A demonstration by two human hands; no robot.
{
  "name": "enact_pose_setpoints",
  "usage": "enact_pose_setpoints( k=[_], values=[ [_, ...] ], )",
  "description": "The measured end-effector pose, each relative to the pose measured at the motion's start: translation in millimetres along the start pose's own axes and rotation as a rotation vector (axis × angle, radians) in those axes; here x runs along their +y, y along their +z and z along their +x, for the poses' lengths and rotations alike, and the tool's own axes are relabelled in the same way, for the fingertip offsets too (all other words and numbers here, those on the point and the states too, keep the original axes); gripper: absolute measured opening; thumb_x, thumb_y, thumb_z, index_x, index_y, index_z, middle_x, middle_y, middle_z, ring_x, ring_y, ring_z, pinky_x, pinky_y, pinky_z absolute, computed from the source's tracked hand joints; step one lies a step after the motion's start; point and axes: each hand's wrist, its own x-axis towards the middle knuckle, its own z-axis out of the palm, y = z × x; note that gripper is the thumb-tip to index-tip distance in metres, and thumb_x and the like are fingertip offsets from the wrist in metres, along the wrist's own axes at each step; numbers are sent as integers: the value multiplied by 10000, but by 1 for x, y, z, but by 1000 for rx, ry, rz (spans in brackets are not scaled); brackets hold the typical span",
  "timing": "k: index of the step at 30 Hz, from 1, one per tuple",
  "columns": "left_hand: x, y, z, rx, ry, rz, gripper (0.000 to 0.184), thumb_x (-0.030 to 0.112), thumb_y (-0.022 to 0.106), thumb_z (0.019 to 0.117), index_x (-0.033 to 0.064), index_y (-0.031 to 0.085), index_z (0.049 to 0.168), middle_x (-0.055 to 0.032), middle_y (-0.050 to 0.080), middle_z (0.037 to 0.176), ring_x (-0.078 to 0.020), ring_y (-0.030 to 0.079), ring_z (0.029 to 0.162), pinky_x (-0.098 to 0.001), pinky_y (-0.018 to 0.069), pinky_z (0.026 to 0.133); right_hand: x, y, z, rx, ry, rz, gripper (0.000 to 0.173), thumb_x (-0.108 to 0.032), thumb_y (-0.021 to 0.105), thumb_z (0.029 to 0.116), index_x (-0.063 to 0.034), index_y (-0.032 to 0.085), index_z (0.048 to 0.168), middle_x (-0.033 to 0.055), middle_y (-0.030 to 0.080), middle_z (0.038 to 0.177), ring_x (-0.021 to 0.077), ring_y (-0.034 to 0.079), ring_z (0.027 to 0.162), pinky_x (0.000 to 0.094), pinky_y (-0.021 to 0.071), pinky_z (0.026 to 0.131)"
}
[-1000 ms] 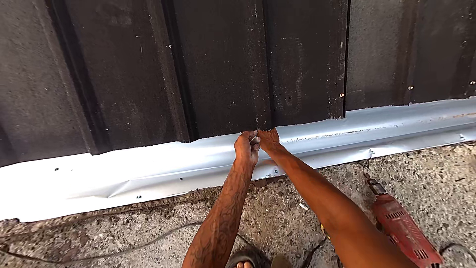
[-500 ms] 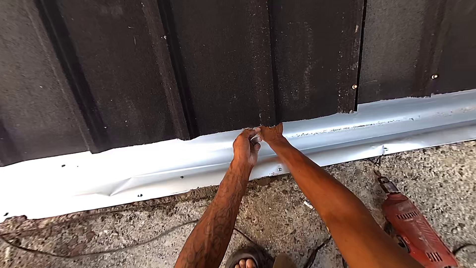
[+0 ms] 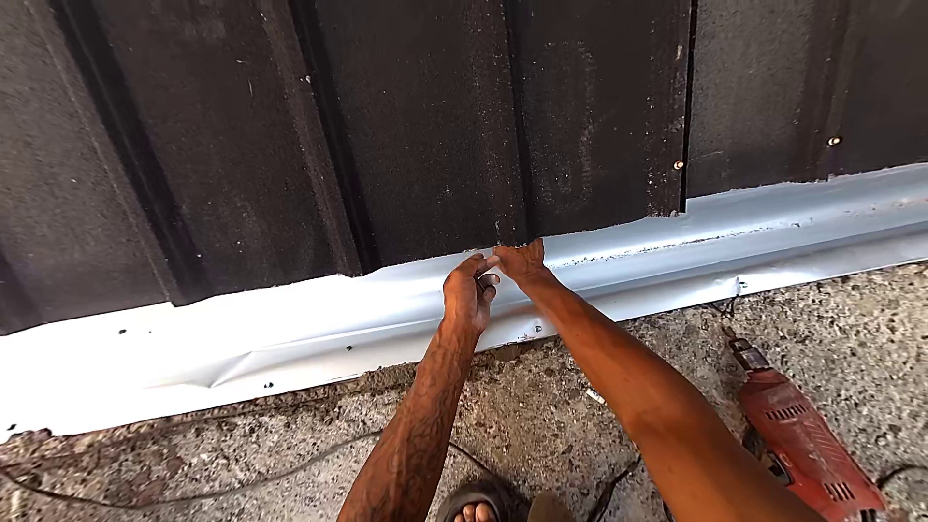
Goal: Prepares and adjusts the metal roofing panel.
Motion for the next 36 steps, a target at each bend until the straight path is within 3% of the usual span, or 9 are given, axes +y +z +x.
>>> enact_pose_setpoints(
  k=[4, 6, 9, 13, 17, 30, 36],
  values=[
    [-4, 5, -19, -115, 258, 347, 219, -46, 503, 1009, -23, 621, 1192, -55, 679, 835, -12, 465, 481, -140, 355, 426, -8, -22, 5, -351, 112, 17, 279, -168, 632, 973, 54, 725, 1114, 318, 687, 1153, 486, 639, 1145, 649, 469, 946],
    [-2, 10, -10, -152, 413, 539, 237, -27, 586, 971, -6, 623, 1204, -48, 655, 880, -42, 511, 558, -174, 418, 491, -10, -30, 5, -323, 127, 89, 287, -156, 650, 974, 77, 716, 1129, 329, 677, 1169, 490, 624, 1170, 634, 453, 991],
    [6, 24, 17, -123, 550, 772, 237, 74, 637, 958, 10, 658, 1185, -79, 686, 928, -116, 608, 710, -288, 509, 641, -9, -22, 5, -188, 105, 95, 258, -146, 696, 928, 52, 724, 1093, 292, 702, 1104, 456, 665, 1095, 615, 503, 921],
    [20, 45, 42, -23, 559, 1006, 194, 216, 701, 955, 60, 705, 1071, -75, 711, 892, -212, 662, 835, -467, 505, 787, -4, -8, 1, -94, 73, 46, 241, -110, 695, 889, 40, 730, 1075, 273, 713, 1078, 438, 685, 1058, 602, 524, 887],
    [24, 52, 49, 31, 541, 1083, 199, 259, 717, 947, 71, 701, 1007, -83, 693, 859, -252, 653, 844, -508, 485, 778, -5, -4, 3, -66, 82, 37, 266, -155, 667, 906, 43, 731, 1072, 260, 721, 1086, 419, 688, 1078, 584, 525, 892],
    [27, 55, 52, 55, 510, 1121, 240, 309, 755, 912, 88, 699, 985, -79, 686, 841, -258, 650, 838, -514, 482, 762, -1, 1, 3, -53, 64, 22, 245, -173, 672, 905, 14, 738, 1049, 232, 732, 1056, 390, 700, 1056, 561, 544, 869],
    [29, 57, 56, 63, 485, 1122, 235, 305, 762, 897, 88, 702, 965, -89, 680, 839, -268, 648, 834, -518, 484, 743, -3, -2, 4, -147, 90, 4, 257, -170, 621, 946, -11, 739, 1109, 215, 727, 1126, 371, 681, 1124, 546, 529, 932]
  ],
)
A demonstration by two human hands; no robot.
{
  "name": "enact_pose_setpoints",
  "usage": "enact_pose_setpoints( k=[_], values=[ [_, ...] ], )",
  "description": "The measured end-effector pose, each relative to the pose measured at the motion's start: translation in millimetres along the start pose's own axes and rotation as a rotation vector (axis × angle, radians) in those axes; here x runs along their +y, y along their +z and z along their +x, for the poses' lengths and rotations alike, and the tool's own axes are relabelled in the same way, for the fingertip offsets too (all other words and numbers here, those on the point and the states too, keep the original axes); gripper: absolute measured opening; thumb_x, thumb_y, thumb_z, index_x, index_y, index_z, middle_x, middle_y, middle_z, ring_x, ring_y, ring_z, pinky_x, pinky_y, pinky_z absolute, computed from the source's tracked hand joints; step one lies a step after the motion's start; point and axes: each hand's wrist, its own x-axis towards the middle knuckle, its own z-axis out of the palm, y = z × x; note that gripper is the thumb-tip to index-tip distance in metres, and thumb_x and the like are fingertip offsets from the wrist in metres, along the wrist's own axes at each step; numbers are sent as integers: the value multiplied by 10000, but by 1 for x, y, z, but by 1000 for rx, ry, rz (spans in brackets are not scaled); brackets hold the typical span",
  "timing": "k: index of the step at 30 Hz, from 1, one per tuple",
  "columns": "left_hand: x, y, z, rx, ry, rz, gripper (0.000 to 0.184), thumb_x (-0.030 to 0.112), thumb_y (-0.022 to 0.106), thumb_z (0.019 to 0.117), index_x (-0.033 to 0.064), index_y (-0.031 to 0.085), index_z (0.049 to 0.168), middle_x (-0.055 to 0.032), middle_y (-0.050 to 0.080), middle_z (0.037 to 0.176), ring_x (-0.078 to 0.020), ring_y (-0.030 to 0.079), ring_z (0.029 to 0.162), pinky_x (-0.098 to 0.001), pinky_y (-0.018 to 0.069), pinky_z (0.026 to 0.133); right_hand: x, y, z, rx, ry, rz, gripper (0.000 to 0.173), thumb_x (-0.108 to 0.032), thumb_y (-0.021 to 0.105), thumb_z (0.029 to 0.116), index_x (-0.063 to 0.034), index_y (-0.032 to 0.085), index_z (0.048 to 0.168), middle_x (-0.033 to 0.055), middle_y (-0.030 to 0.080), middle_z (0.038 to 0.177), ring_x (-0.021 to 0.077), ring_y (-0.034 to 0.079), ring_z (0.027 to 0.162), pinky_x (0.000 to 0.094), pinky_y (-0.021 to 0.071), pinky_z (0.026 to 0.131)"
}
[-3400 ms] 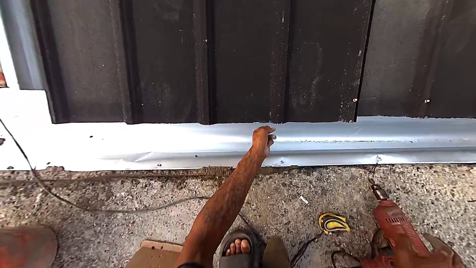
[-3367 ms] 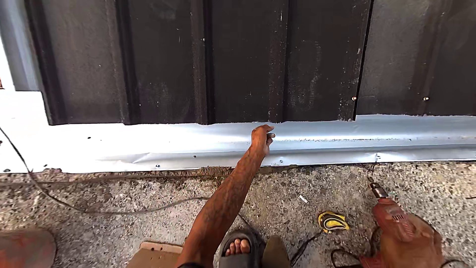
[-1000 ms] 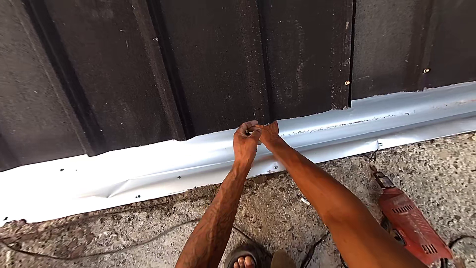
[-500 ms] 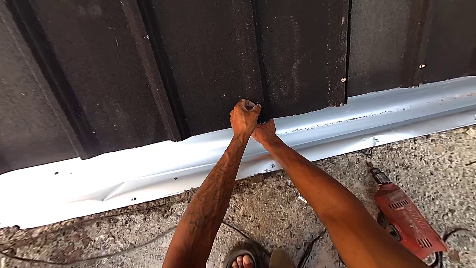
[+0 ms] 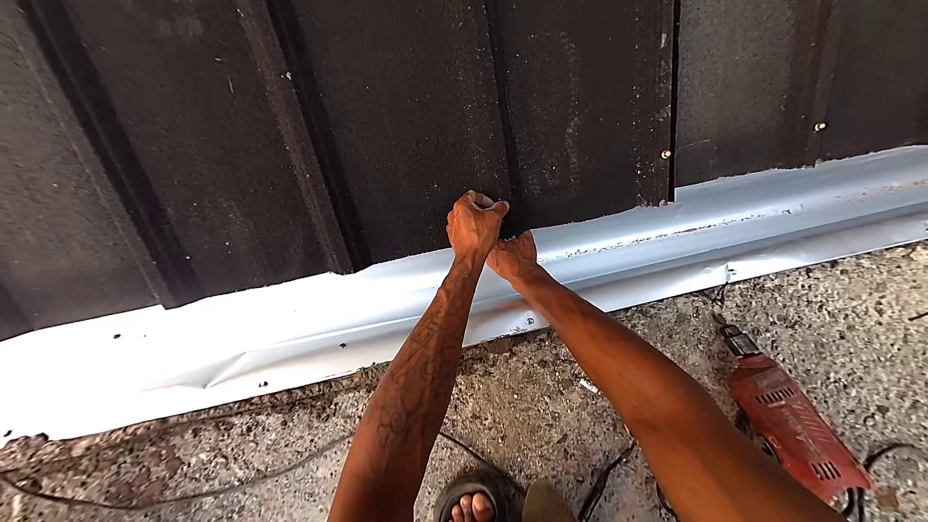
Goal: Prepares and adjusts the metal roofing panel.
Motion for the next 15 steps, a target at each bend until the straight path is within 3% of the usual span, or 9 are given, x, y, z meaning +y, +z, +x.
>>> enact_pose_setpoints(
  k=[11, 15],
  values=[
    [-1, -1, 3, -15, -6, -11, 226, 304, 776, 878, 97, 705, 935, -87, 679, 841, -270, 644, 845, -526, 480, 745, 2, -1, -4, -37, -28, -18, 224, -130, 638, 948, -34, 744, 1119, 207, 723, 1119, 376, 674, 1113, 555, 524, 932],
    [-1, -1, 3, -25, -13, -12, 234, 300, 777, 878, 89, 707, 951, -103, 686, 867, -282, 648, 872, -538, 480, 760, 7, -8, -13, -122, -74, -47, 277, -89, 609, 944, 13, 711, 1180, 244, 694, 1190, 410, 631, 1188, 559, 468, 1028]
  ],
)
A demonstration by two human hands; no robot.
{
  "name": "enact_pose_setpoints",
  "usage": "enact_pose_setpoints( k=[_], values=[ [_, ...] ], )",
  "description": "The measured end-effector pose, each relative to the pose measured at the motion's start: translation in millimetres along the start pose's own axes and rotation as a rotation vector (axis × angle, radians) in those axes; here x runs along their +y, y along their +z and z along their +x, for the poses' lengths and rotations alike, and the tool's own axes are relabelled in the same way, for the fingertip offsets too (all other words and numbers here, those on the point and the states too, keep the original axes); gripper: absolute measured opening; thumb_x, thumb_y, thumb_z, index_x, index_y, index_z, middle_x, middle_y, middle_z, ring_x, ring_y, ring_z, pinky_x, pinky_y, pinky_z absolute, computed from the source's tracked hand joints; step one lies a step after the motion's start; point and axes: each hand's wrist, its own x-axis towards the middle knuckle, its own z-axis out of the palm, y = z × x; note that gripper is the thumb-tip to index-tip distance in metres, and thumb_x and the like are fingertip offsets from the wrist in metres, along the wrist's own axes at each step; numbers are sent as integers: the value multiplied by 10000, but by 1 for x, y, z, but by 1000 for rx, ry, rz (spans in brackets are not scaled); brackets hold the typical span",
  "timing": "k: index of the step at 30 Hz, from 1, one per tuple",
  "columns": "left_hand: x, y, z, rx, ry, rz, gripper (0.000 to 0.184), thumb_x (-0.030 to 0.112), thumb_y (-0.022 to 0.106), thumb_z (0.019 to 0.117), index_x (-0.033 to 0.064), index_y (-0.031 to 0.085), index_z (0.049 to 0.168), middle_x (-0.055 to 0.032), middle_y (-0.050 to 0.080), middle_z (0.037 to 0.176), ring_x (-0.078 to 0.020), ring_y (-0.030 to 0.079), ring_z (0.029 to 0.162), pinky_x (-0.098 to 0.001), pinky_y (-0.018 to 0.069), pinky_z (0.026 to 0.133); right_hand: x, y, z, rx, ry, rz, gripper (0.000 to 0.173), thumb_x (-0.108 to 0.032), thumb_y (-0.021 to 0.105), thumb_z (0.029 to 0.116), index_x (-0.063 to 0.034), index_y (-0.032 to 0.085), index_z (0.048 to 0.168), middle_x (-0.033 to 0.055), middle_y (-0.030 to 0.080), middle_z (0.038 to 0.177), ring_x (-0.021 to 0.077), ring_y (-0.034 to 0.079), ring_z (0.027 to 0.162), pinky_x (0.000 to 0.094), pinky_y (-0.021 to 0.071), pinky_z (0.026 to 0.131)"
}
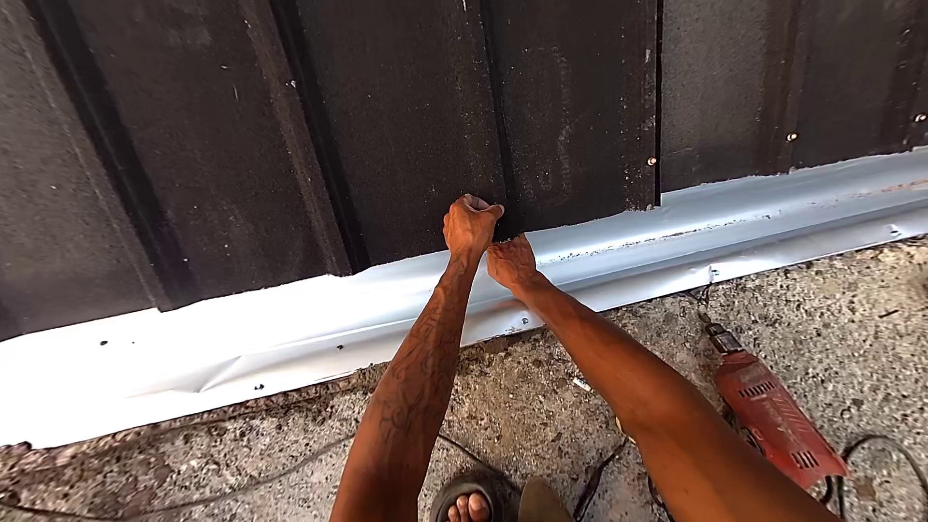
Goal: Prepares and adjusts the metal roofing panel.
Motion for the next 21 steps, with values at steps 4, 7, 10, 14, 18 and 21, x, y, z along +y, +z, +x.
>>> enact_pose_setpoints(
  k=[4, 7, 10, 14, 18, 21],
  values=[
    [0, 0, 2, 0, -12, -9, 240, 305, 783, 872, 93, 714, 958, -111, 696, 889, -294, 655, 892, -547, 489, 769, 5, -24, -13, -283, -48, -46, 493, -85, 615, 930, 41, 558, 1403, 277, 562, 1409, 444, 467, 1385, 549, 314, 1192],
    [1, 0, 3, -8, -14, -12, 242, 306, 779, 876, 88, 720, 965, -118, 703, 898, -301, 660, 894, -551, 494, 774, 19, -87, -36, -697, 108, 132, 612, -273, 496, 1062, 22, 341, 1575, 203, 254, 1677, 321, 171, 1581, 466, 173, 1276],
    [1, 0, 1, -9, -12, -9, 252, 308, 774, 880, 81, 717, 975, -126, 702, 899, -310, 660, 897, -559, 491, 779, 65, -153, -117, -322, 299, 264, 481, -262, 537, 1036, -54, 548, 1469, 111, 472, 1580, 281, 427, 1476, 477, 352, 1207],
    [-1, -1, 1, -2, -3, -9, 253, 304, 776, 877, 80, 712, 976, -124, 696, 900, -308, 654, 889, -554, 488, 773, 141, -202, -273, 258, 816, 26, 501, -149, 596, 976, 91, 522, 1410, 345, 454, 1493, 507, 434, 1401, 609, 367, 1145],
    [-1, 1, 2, 5, -2, -6, 256, 306, 778, 872, 80, 708, 970, -120, 695, 901, -301, 653, 892, -551, 486, 776, 173, -204, -404, 298, 1486, -5, 720, -439, 507, 1035, 144, 444, 1453, 382, 422, 1499, 477, 416, 1424, 528, 306, 1209],
    [-1, 2, 2, 15, -1, -5, 259, 307, 775, 875, 81, 709, 983, -124, 695, 913, -303, 650, 905, -551, 483, 782, 160, -185, -433, 423, 1501, 345, 662, -454, 360, 1094, 111, 480, 1416, 311, 577, 1310, 326, 633, 1103, 482, 497, 989]
  ],
)
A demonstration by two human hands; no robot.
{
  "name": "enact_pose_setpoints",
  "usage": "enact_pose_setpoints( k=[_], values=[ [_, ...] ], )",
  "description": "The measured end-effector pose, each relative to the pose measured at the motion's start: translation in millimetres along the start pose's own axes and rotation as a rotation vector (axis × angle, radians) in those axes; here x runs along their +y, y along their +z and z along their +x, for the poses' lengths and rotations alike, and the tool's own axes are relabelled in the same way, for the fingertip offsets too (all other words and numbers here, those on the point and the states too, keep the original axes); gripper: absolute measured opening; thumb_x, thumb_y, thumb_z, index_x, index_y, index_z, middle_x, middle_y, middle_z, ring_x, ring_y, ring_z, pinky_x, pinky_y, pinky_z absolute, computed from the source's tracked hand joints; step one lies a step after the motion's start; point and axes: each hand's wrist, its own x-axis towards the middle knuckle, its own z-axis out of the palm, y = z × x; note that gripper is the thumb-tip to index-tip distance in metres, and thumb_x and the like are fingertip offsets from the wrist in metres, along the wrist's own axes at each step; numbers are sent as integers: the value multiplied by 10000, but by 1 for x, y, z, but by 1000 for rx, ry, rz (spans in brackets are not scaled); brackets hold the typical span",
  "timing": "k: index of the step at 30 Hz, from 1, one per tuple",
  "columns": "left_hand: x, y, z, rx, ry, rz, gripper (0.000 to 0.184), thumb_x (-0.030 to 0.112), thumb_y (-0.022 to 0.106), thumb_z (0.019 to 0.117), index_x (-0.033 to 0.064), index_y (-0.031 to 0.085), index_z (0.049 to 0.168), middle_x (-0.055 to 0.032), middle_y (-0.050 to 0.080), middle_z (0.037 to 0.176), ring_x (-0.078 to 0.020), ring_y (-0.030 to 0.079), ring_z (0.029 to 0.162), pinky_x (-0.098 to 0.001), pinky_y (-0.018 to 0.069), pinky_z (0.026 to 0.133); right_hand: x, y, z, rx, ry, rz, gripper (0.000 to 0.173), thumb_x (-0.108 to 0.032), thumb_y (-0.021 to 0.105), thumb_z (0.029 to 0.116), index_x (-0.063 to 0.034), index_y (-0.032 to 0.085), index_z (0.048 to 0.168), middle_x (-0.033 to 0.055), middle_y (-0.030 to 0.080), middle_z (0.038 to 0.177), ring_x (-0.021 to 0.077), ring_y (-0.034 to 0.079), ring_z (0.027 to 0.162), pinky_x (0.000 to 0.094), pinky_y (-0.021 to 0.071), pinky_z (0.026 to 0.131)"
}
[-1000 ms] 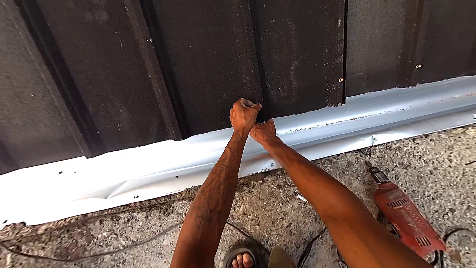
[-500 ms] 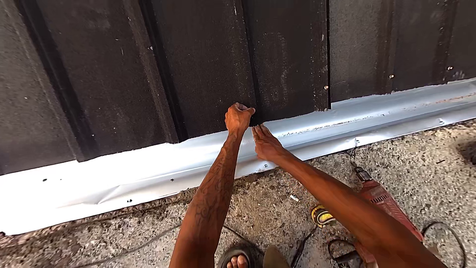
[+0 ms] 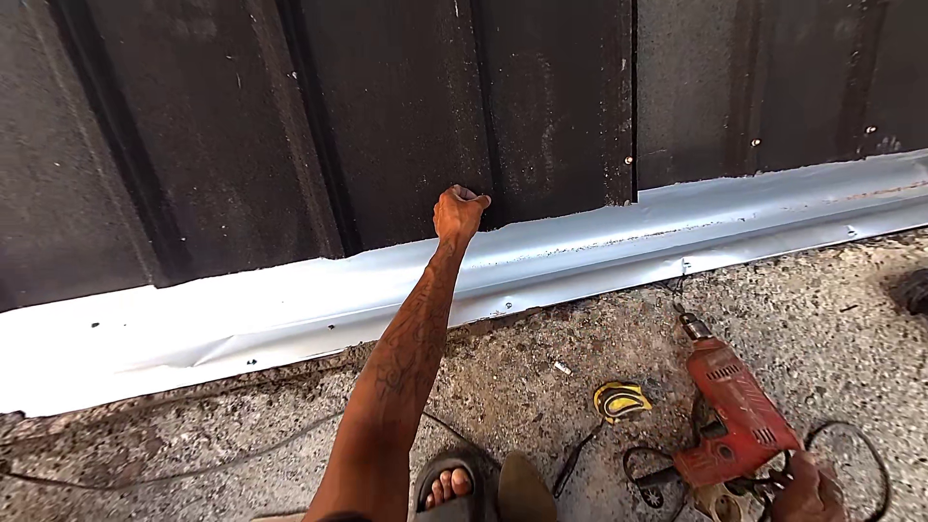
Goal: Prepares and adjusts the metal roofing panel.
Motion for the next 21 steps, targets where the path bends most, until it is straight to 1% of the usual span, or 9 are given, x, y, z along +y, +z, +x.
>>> enact_pose_setpoints(
  k=[2, 5, 7, 11, 12, 14, 15, 19, 21],
  values=[
    [-2, 0, 1, 4, 0, -2, 262, 307, 777, 871, 83, 709, 989, -123, 694, 914, -299, 651, 889, -542, 490, 768, 0, 7, -7, -39, 73, 157, 592, -468, 351, 1101, 56, 578, 1259, 109, 631, 991, 113, 623, 794, 344, 540, 756],
    [-1, 2, 5, 10, 9, -10, 267, 304, 777, 872, 77, 705, 991, -122, 691, 913, -291, 649, 871, -536, 496, 764, 4, -3, 5, -198, 111, 338, 457, -400, 408, 1099, 15, 589, 1161, -1, 606, 879, 45, 616, 754, 279, 542, 718],
    [-3, -1, 5, 9, 11, 8, 276, 307, 777, 875, 72, 709, 1004, -132, 699, 940, -303, 651, 913, -553, 488, 807, 12, -12, 22, -331, 93, 382, 398, -321, 425, 1098, 30, 547, 1240, -2, 639, 947, 38, 665, 822, 259, 576, 778],
    [-2, 0, 3, 15, 15, 3, 272, 302, 781, 869, 70, 710, 992, -132, 699, 930, -299, 651, 903, -549, 484, 801, 1, -16, 35, -348, 33, 213, 324, -274, 542, 1049, 30, 588, 1151, 9, 630, 927, 28, 630, 785, 238, 551, 737],
    [-3, 1, 3, 21, 13, -6, 269, 295, 785, 866, 68, 708, 986, -134, 694, 926, -302, 646, 896, -549, 483, 796, -6, -17, 34, -337, 42, 102, 384, -319, 589, 1035, 45, 607, 1156, 56, 628, 959, 69, 608, 807, 283, 529, 752],
    [-4, 2, 4, 29, 16, -20, 263, 286, 790, 862, 64, 706, 975, -137, 688, 912, -301, 638, 876, -545, 478, 782, -21, -16, 24, -299, 11, -103, 538, -413, 692, 956, 110, 651, 1076, 223, 641, 1002, 255, 577, 876, 508, 470, 819],
    [-4, 2, 4, 28, 17, -24, 264, 288, 790, 864, 65, 706, 977, -135, 688, 912, -298, 639, 877, -544, 479, 785, -26, -14, 17, -281, 13, -146, 567, -432, 729, 926, 118, 657, 1043, 259, 641, 987, 305, 575, 866, 565, 457, 810],
    [-7, 2, 2, 23, 18, -42, 270, 294, 783, 871, 66, 703, 991, -133, 692, 921, -303, 649, 893, -550, 489, 794, -34, -1, 2, -275, 105, -104, 508, -365, 800, 881, 70, 659, 1102, 183, 676, 937, 227, 626, 772, 476, 521, 734],
    [-7, 1, 1, 20, 29, -32, 273, 305, 775, 877, 68, 700, 992, -135, 692, 922, -307, 653, 899, -553, 496, 787, -32, 2, 2, -313, 102, -53, 481, -268, 811, 866, 55, 631, 1175, 164, 677, 993, 201, 639, 815, 447, 539, 760]
  ],
)
